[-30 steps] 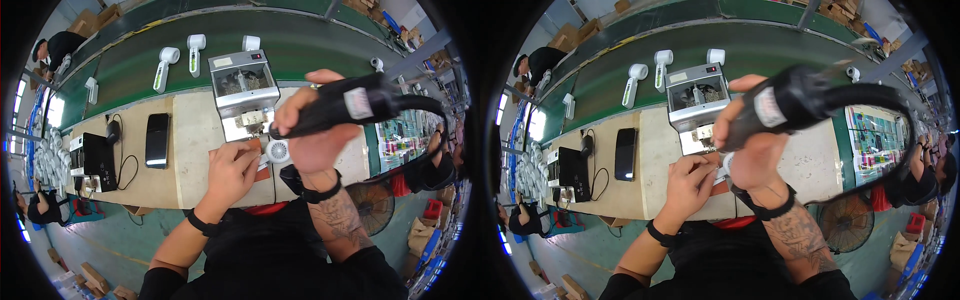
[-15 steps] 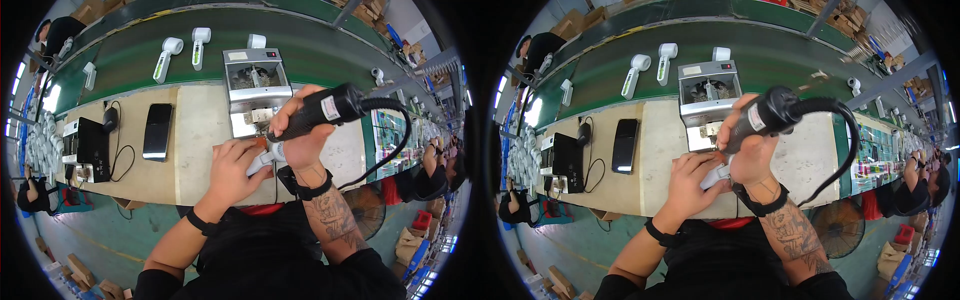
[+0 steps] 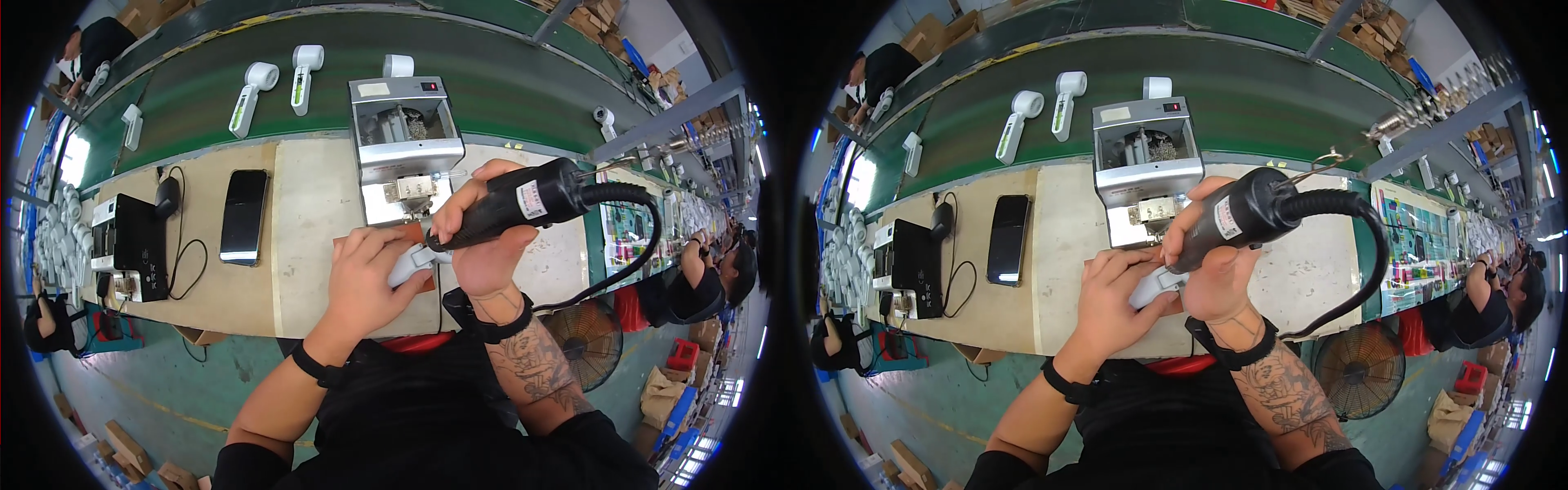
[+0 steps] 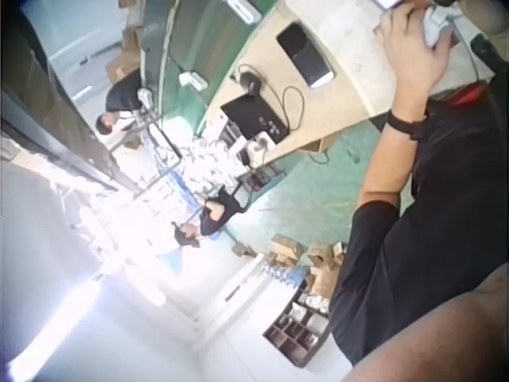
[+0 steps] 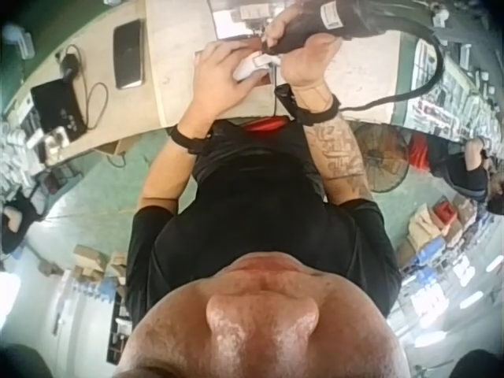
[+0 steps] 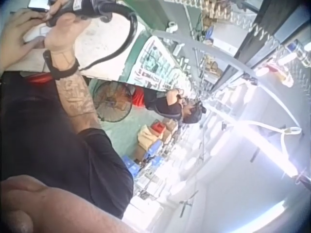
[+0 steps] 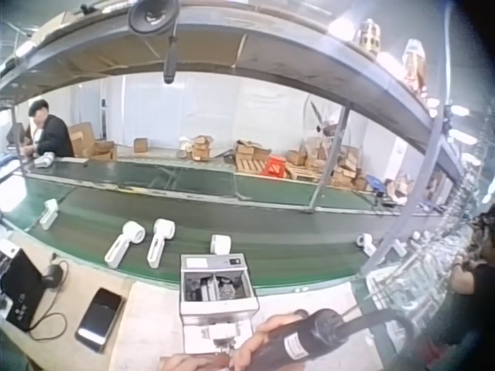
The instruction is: Assembling small white plastic fan components on an industrial production line using a powered screwdriver.
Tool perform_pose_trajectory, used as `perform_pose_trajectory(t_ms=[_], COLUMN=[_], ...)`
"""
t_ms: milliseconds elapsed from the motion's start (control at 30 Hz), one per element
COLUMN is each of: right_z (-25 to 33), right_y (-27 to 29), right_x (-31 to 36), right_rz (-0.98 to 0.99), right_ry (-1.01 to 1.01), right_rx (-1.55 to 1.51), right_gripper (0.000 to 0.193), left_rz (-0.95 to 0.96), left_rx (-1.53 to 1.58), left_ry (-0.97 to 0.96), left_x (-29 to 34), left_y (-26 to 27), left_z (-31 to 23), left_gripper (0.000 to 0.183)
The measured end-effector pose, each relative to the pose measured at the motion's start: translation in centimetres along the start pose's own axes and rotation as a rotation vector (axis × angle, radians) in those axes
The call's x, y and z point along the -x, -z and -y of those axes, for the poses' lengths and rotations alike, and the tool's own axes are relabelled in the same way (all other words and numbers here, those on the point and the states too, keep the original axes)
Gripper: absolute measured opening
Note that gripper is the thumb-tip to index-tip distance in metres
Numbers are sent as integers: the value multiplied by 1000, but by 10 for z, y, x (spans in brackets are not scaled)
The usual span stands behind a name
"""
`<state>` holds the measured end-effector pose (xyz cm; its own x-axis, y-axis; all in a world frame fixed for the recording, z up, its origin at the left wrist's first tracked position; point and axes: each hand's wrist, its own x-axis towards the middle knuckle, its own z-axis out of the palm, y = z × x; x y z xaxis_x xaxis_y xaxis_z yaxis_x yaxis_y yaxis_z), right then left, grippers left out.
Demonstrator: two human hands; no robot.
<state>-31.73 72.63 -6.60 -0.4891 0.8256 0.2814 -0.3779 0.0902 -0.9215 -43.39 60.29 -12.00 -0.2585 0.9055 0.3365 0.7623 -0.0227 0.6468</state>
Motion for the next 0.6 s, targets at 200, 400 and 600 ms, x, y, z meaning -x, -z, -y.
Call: perform_pose_trajectory(t_ms=[200, 400, 600], right_z=[-12, -16, -5], right_y=[-1, 0, -13], right_x=[3, 9, -8], right_rz=[-23, 120, 79], right_ry=[12, 23, 14], right_rx=[-146, -94, -105], right_gripper=[92, 91, 93], left_rz=[-23, 1, -54], left_rx=[-6, 8, 11], left_ry=[-19, 1, 5], left_x=[-2, -2, 0], left_y=[-1, 6, 2], left_z=[2, -3, -1], left_gripper=[45, 40, 37])
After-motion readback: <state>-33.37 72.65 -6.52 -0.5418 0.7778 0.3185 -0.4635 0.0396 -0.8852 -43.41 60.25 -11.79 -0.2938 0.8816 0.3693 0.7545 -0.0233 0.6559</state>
